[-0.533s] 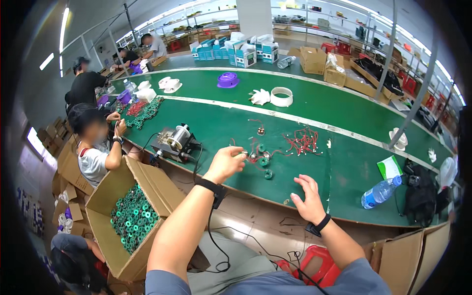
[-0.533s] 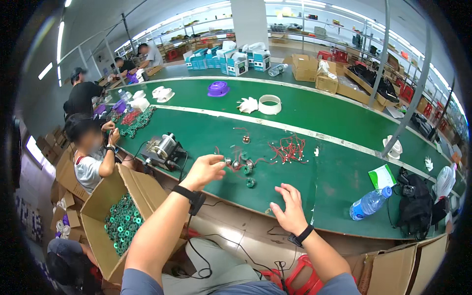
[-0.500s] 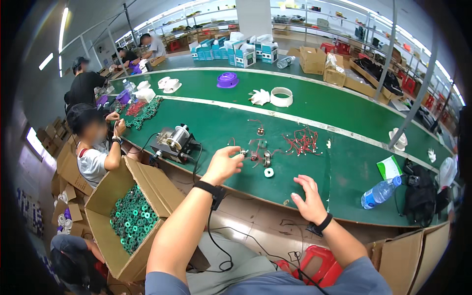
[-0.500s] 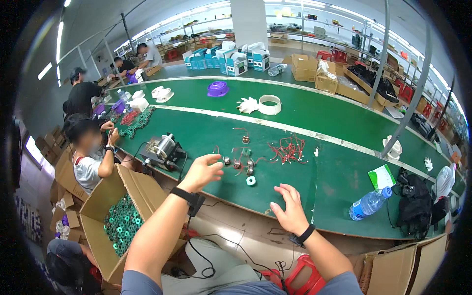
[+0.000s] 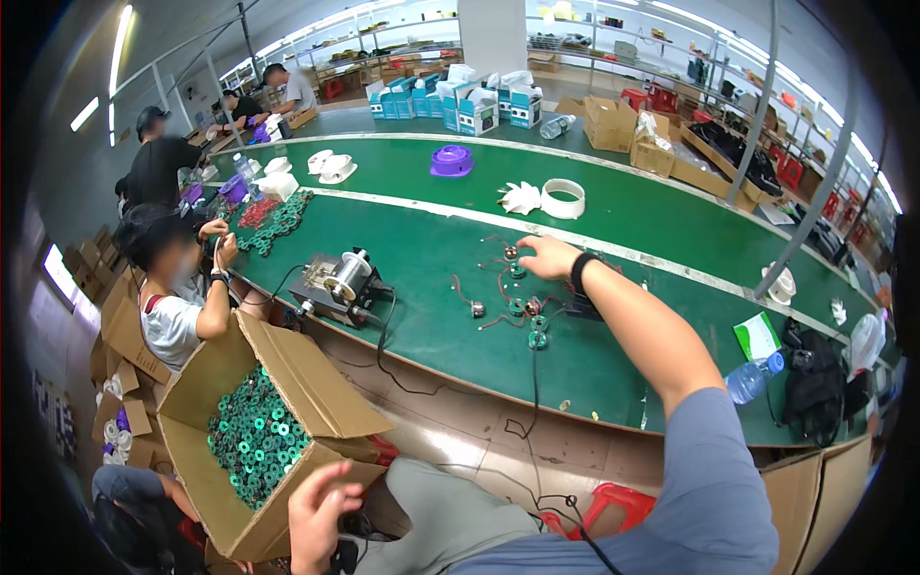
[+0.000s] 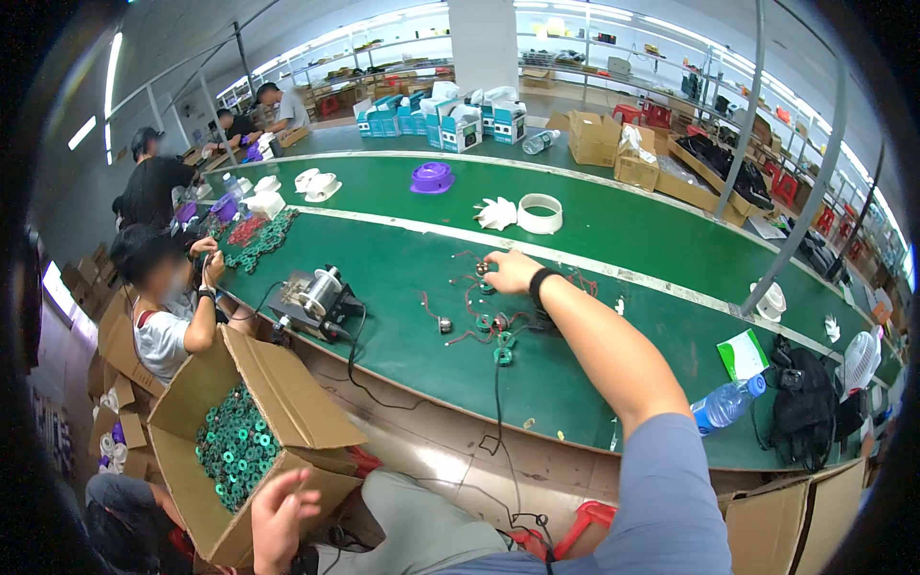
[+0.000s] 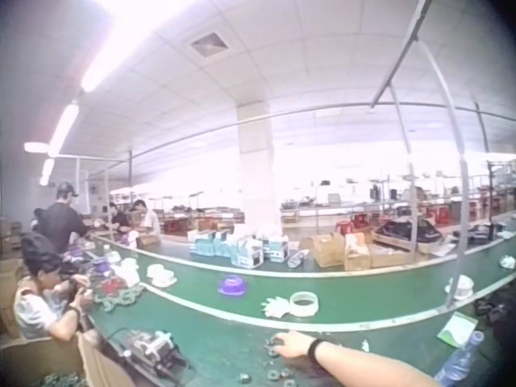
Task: The person picks up a green component from a box, threads a red wire through its center, and wraps the wire around it. They then place the wired component onto a green table and repeat the process with another component.
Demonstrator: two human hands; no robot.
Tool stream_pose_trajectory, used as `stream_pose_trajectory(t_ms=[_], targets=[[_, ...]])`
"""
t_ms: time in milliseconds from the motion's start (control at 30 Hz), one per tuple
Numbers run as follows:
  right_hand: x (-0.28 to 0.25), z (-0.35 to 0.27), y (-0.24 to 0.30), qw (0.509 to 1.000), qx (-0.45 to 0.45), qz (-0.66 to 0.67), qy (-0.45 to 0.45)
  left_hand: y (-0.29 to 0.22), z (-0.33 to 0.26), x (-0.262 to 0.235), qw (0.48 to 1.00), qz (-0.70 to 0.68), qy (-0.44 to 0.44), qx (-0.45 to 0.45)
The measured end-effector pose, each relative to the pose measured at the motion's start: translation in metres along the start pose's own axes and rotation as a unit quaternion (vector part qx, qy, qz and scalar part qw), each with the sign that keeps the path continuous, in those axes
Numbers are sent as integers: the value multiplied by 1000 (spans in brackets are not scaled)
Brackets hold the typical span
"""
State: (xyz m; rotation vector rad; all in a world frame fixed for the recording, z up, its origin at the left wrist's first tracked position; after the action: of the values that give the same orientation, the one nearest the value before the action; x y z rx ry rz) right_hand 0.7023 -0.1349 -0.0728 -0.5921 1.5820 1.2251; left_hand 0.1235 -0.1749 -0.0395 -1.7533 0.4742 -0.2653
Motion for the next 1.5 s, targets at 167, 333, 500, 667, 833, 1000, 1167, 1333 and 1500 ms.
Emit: stream_pose_trajectory(t_ms=[167, 333, 500, 667, 833, 1000, 1167, 1333, 1500], targets=[[46, 64, -13, 996, -26, -71, -50, 48, -81, -73, 981, -70, -174, -51], [73, 79, -11, 993, 4, -103, -54, 75, -118, -94, 955, -149, -253, -32], [75, 70, 40, 990, 41, -128, -41, 86, -113, -85, 948, -163, -272, -33], [32, 31, 56, 941, -72, 16, -331, 82, -103, -65, 976, -112, -186, 10], [-47, -114, 145, 846, -163, 179, -474, 82, -102, -46, 984, -129, -126, 10], [-46, -260, 203, 805, -306, 172, -478, 100, -91, -29, 987, -157, -24, 27], [40, -346, 257, 862, -308, 339, -217, 75, -88, 7, 984, -139, 107, 20], [120, -371, 313, 836, -347, 413, -103, 97, -92, 18, 906, -390, 164, -12], [145, -337, 332, 811, -433, 392, 31, 121, -97, -19, 951, -304, 18, 44]])
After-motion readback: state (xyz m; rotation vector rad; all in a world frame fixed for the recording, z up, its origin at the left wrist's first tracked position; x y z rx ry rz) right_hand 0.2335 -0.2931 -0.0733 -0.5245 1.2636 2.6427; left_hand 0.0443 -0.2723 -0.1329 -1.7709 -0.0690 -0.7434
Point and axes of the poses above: each hand's wrist, its own z-axis towards the middle knuckle, its own x-axis out of the palm, y = z × x, the point moved 2 cm from there along z, towards the middle knuckle, and after that the axes turned 6 degrees about -y, right-handed, at the moved point
